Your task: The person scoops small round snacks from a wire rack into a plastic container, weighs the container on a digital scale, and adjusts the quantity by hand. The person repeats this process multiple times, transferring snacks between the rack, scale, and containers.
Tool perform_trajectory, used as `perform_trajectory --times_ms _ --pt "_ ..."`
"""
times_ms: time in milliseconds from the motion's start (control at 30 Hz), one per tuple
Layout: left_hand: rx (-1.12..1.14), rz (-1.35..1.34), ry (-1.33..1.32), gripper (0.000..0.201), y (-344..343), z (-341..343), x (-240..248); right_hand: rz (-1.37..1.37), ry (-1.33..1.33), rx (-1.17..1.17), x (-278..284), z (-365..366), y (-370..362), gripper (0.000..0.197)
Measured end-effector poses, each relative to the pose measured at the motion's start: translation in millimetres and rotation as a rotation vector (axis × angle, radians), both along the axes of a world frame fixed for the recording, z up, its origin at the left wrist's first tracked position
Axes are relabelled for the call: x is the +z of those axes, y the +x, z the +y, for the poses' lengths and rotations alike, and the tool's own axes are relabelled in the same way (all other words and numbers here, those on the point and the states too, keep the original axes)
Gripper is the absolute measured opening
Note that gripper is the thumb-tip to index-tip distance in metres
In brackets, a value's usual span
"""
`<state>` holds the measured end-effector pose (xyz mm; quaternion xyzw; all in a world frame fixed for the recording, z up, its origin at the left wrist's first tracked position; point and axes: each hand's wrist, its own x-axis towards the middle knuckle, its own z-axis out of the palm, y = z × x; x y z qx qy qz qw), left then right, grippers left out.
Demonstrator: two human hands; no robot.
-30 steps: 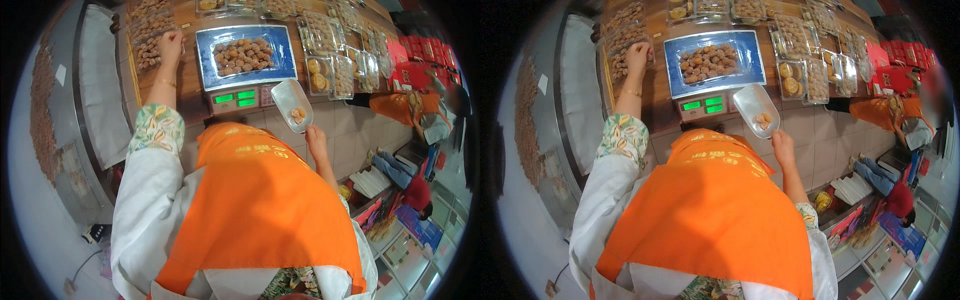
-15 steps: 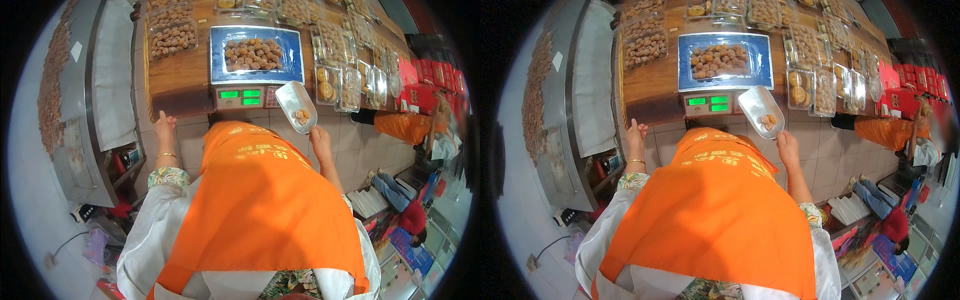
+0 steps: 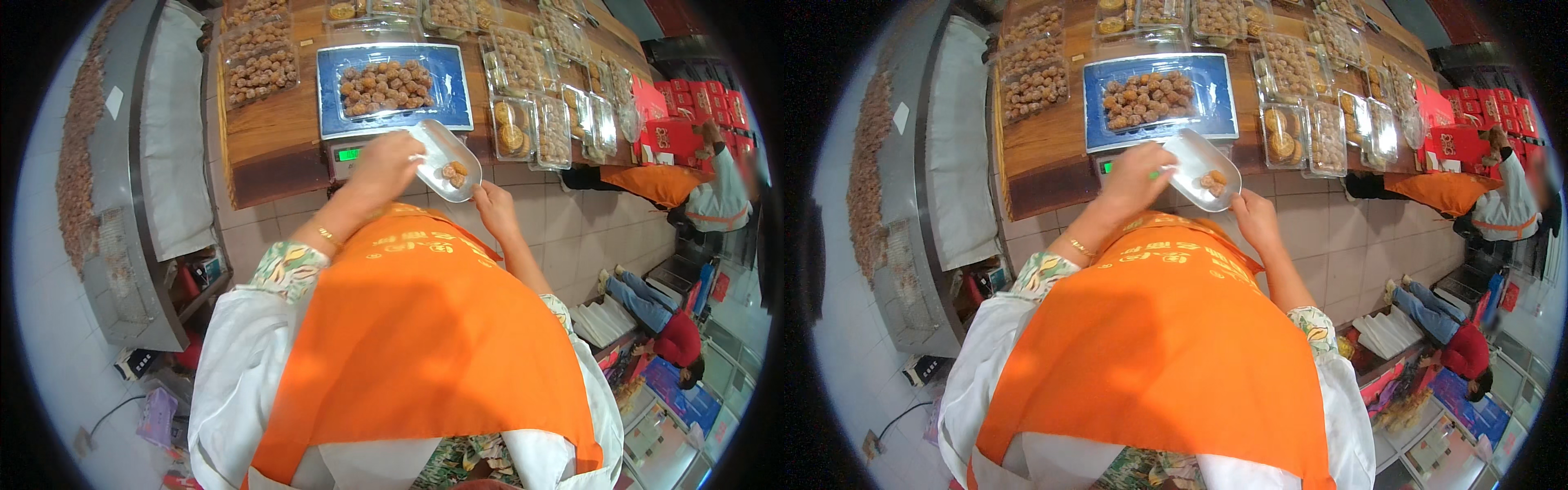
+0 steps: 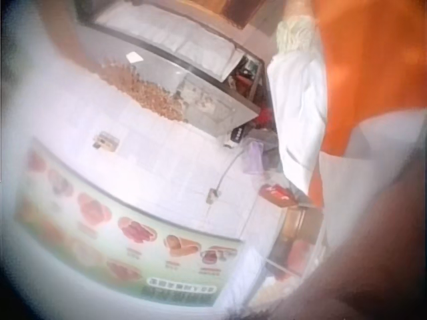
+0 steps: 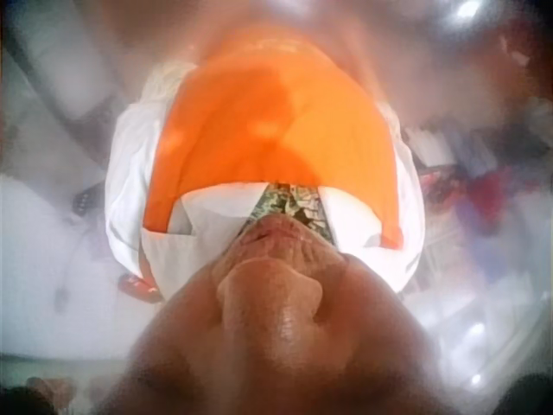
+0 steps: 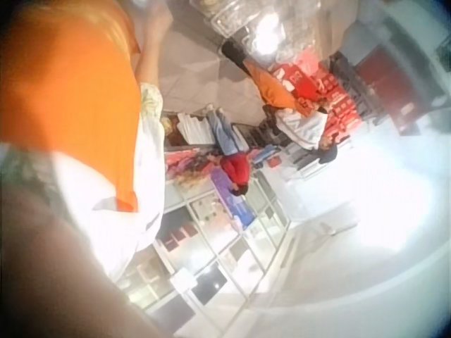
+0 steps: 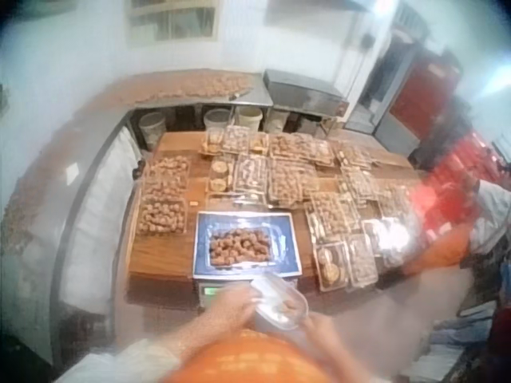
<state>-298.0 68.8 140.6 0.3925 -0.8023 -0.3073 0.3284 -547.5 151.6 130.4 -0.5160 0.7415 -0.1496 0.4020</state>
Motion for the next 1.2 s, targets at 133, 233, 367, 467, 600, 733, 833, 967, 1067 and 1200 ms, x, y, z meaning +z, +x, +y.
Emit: perform_trajectory --times_ms 133,233,367,467,600,733,833,967,1067,1200 --pt "-0.196 -0.076 -0.006 0.016 -36.9 -5.7 -5.4 0.043 -0.016 0.058 3.2 -2.7 8.1 0.038" --pt "-0.233 -0.136 0.006 0.017 -44.4 -5.1 -12.7 0.051 -0.039 0.070 2.3 -1.5 9.2 0.038" --pt "-0.227 -0.191 0.030 0.019 -49.2 1.8 -22.0 0.052 -0.047 0.084 -2.1 -1.8 11.3 0.037" --pt "-0.195 -0.146 0.051 0.019 -47.1 3.6 -20.1 0.044 -0.070 0.088 -12.0 2.2 8.5 0.038" --pt "0.155 0.037 -0.055 0.021 -30.1 -24.9 -20.7 0.032 -0.051 0.028 -16.8 10.5 2.6 0.038" --pt "0.412 -0.095 0.050 0.023 10.2 -78.1 -34.0 0.024 -0.014 -0.022 -33.2 24.6 -15.0 0.039" --pt "0.322 -0.060 0.044 0.024 23.1 -101.9 -52.0 -0.007 -0.082 -0.048 -37.2 32.6 -17.3 0.038" --pt "0.466 0.051 -0.119 0.020 29.4 -111.4 -50.8 -0.002 -0.064 -0.081 -30.5 38.6 -14.8 0.039" --pt "0.588 0.021 -0.119 0.013 58.8 -101.2 -45.6 -0.016 -0.005 -0.124 -24.2 38.5 -13.5 0.038" --pt "0.695 -0.067 -0.198 0.013 116.2 -84.4 -64.6 -0.016 0.018 -0.132 -23.8 39.8 -15.9 0.037"
